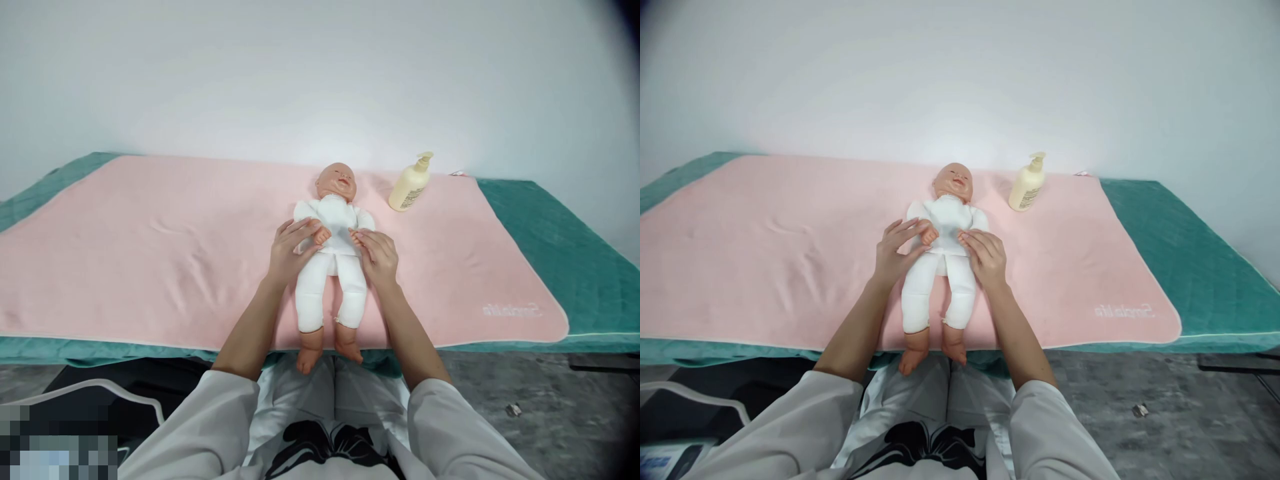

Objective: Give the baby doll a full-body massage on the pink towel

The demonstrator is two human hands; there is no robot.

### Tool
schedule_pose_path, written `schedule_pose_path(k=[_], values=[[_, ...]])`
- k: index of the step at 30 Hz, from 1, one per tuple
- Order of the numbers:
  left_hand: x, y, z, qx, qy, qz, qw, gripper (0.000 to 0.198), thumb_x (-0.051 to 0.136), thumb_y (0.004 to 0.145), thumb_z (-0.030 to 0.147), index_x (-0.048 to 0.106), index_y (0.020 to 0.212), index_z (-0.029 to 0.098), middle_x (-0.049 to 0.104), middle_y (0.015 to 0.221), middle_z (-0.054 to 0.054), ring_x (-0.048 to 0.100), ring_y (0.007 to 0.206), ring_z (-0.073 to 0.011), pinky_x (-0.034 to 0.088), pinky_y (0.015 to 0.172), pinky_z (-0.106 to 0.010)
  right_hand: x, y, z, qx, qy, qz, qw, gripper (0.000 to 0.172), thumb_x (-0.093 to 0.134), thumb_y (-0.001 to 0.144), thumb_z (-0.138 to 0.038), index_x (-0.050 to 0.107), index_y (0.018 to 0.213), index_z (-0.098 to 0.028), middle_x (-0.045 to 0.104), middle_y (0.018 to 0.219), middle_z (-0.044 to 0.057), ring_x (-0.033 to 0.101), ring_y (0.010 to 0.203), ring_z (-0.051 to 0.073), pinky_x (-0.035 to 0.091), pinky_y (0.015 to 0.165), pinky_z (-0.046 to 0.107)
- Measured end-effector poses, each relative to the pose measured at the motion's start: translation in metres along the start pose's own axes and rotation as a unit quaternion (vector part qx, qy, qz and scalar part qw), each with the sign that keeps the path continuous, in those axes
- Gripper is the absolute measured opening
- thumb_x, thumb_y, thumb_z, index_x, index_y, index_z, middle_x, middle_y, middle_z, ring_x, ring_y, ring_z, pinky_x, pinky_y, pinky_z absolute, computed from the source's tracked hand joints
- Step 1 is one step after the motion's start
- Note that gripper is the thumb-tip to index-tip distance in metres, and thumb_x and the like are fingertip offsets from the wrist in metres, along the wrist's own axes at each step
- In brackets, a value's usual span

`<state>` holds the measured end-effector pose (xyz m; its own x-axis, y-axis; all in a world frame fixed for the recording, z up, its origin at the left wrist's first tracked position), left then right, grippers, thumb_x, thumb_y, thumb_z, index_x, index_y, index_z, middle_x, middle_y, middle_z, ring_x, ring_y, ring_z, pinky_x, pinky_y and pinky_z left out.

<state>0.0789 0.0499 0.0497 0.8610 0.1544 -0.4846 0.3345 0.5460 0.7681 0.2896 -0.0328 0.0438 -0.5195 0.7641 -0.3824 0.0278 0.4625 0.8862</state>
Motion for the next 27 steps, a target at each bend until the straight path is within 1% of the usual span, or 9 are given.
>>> schedule_pose_path(k=[2, 4, 8, 11, 14, 18, 21, 24, 27], values=[[-0.005, 0.0, -0.003, -0.011, 0.008, 0.014, 1.0, 0.034, 0.07, 0.09, 0.048, 0.07, 0.117, 0.027, 0.075, 0.118, -0.006, 0.068, 0.12, -0.0254, 0.044, 0.114, -0.049, -0.007, -0.001, 0.01, 0.063, -0.007, 0.02, 0.998, 0.023, 0.052, 0.099, -0.032, 0.072, 0.109, -0.025, 0.078, 0.11, 0.007, 0.073, 0.106, 0.021, 0.059, 0.096, 0.043], [-0.014, -0.001, -0.006, -0.034, 0.018, 0.045, 0.998, 0.034, 0.071, 0.089, 0.05, 0.071, 0.113, 0.027, 0.076, 0.116, -0.006, 0.069, 0.117, -0.0263, 0.045, 0.112, -0.049, -0.015, -0.004, 0.022, 0.141, -0.011, 0.047, 0.989, 0.029, 0.05, 0.099, -0.039, 0.069, 0.113, -0.023, 0.075, 0.115, 0.01, 0.071, 0.111, 0.023, 0.057, 0.1, 0.046], [-0.035, -0.004, -0.015, -0.105, 0.015, 0.128, 0.986, 0.04, 0.072, 0.087, 0.051, 0.071, 0.117, 0.024, 0.075, 0.118, -0.007, 0.069, 0.114, -0.0259, 0.052, 0.105, -0.044, -0.035, -0.013, 0.043, 0.275, -0.025, 0.112, 0.955, 0.044, 0.046, 0.098, -0.046, 0.059, 0.131, -0.019, 0.067, 0.13, 0.014, 0.066, 0.121, 0.025, 0.052, 0.107, 0.048], [-0.047, -0.009, -0.026, -0.178, -0.014, 0.186, 0.966, 0.041, 0.069, 0.091, 0.046, 0.068, 0.125, 0.023, 0.072, 0.123, -0.007, 0.067, 0.118, -0.0243, 0.052, 0.106, -0.041, -0.041, -0.019, 0.057, 0.334, -0.031, 0.123, 0.934, 0.052, 0.045, 0.098, -0.047, 0.048, 0.142, -0.019, 0.058, 0.141, 0.016, 0.066, 0.123, 0.025, 0.053, 0.106, 0.046], [-0.057, -0.012, -0.036, -0.246, -0.033, 0.223, 0.943, 0.041, 0.063, 0.095, 0.043, 0.067, 0.13, 0.022, 0.071, 0.127, -0.009, 0.067, 0.119, -0.0241, 0.052, 0.106, -0.04, -0.044, -0.024, 0.068, 0.361, -0.019, 0.129, 0.924, 0.052, 0.047, 0.097, -0.046, 0.048, 0.142, -0.019, 0.059, 0.141, 0.015, 0.067, 0.121, 0.024, 0.053, 0.105, 0.044], [-0.065, -0.016, -0.051, -0.288, -0.033, 0.229, 0.929, 0.043, 0.058, 0.098, 0.044, 0.063, 0.135, 0.022, 0.067, 0.133, -0.011, 0.063, 0.125, -0.0256, 0.051, 0.106, -0.04, -0.046, -0.027, 0.076, 0.389, -0.014, 0.121, 0.913, 0.049, 0.051, 0.096, -0.045, 0.051, 0.138, -0.019, 0.061, 0.139, 0.014, 0.069, 0.117, 0.024, 0.052, 0.104, 0.043], [-0.065, -0.022, -0.067, -0.32, -0.027, 0.218, 0.922, 0.049, 0.06, 0.097, 0.046, 0.057, 0.14, 0.024, 0.062, 0.139, -0.013, 0.06, 0.129, -0.0265, 0.05, 0.106, -0.041, -0.048, -0.03, 0.082, 0.429, -0.017, 0.106, 0.897, 0.051, 0.052, 0.095, -0.046, 0.048, 0.138, -0.019, 0.061, 0.14, 0.014, 0.069, 0.116, 0.024, 0.053, 0.102, 0.043], [-0.059, -0.028, -0.083, -0.373, -0.029, 0.179, 0.91, 0.06, 0.067, 0.092, 0.045, 0.049, 0.144, 0.021, 0.056, 0.144, -0.017, 0.056, 0.133, -0.0296, 0.046, 0.11, -0.044, -0.05, -0.036, 0.091, 0.474, -0.02, 0.092, 0.876, 0.053, 0.055, 0.094, -0.045, 0.048, 0.138, -0.017, 0.061, 0.139, 0.016, 0.067, 0.119, 0.025, 0.052, 0.103, 0.042], [-0.054, -0.029, -0.09, -0.41, -0.03, 0.126, 0.903, 0.064, 0.07, 0.09, 0.042, 0.048, 0.141, 0.01, 0.058, 0.136, -0.022, 0.057, 0.129, -0.0339, 0.044, 0.11, -0.05, -0.051, -0.043, 0.101, 0.511, -0.027, 0.072, 0.856, 0.056, 0.057, 0.092, -0.045, 0.049, 0.138, -0.013, 0.063, 0.137, 0.019, 0.067, 0.12, 0.03, 0.05, 0.105, 0.046]])
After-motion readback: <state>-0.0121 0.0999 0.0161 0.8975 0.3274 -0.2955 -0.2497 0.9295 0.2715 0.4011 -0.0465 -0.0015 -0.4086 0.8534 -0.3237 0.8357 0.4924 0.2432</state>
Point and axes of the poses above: each hand's wrist, its own y-axis towards the middle knuckle, its own x-axis out of the palm, z = x × y, the point moved 7 cm from there along y, towards the middle knuckle
